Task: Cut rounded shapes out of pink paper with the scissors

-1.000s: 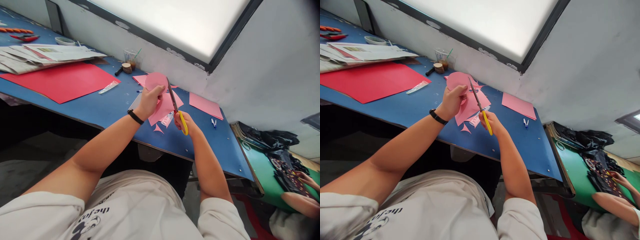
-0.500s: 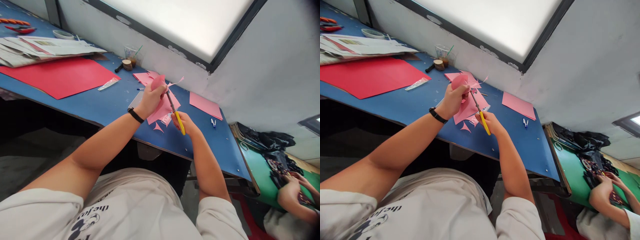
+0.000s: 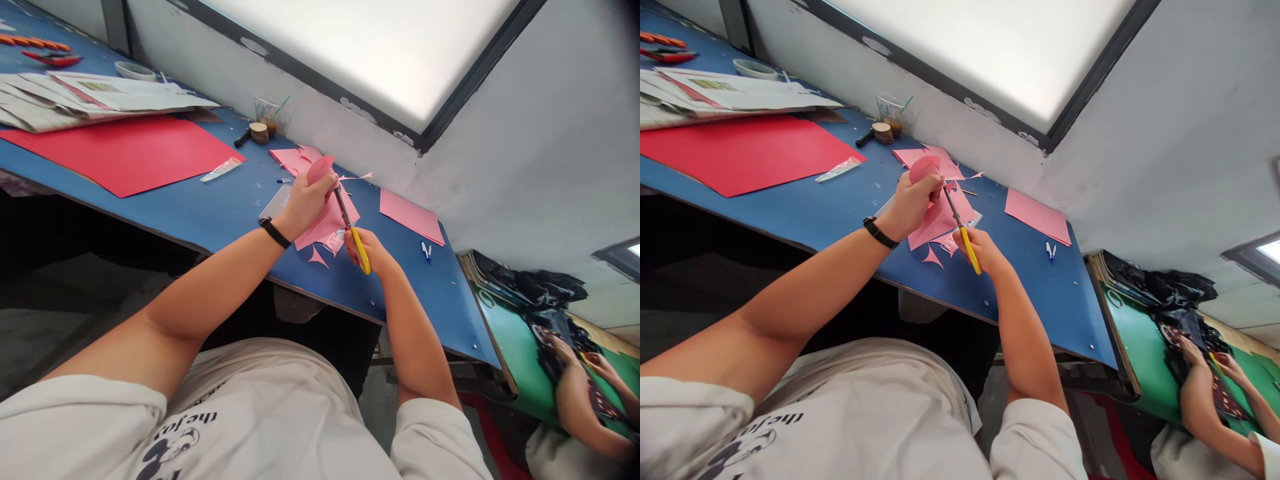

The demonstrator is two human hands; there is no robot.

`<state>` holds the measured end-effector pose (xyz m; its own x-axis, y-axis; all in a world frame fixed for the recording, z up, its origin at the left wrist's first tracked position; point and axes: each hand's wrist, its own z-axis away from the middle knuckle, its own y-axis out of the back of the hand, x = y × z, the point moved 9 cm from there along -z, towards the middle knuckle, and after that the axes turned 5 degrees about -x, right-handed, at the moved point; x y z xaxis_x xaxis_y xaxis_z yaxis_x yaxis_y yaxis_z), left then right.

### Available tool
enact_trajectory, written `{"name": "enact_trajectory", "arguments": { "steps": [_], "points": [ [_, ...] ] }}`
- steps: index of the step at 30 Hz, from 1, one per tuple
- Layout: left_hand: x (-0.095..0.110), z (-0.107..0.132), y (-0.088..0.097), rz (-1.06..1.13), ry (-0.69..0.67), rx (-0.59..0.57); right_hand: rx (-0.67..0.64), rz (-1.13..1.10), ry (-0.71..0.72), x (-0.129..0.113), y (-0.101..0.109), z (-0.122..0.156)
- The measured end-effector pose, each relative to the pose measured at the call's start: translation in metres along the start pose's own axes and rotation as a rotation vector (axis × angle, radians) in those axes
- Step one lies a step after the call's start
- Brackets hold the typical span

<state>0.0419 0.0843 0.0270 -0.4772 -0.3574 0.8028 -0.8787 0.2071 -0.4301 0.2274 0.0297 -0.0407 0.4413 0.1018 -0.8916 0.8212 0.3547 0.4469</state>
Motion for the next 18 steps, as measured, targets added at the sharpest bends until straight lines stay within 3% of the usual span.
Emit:
{"name": "enact_trajectory", "arguments": {
  "steps": [12,18],
  "points": [
    [-0.001,-0.001,0.0,-0.023,-0.018,-0.002,0.038,0.066,-0.001,-0.002,0.003,0.0],
    [0.004,0.002,-0.003,-0.036,0.023,0.002,0.077,0.222,0.041,-0.012,0.007,0.001]
  ]
}}
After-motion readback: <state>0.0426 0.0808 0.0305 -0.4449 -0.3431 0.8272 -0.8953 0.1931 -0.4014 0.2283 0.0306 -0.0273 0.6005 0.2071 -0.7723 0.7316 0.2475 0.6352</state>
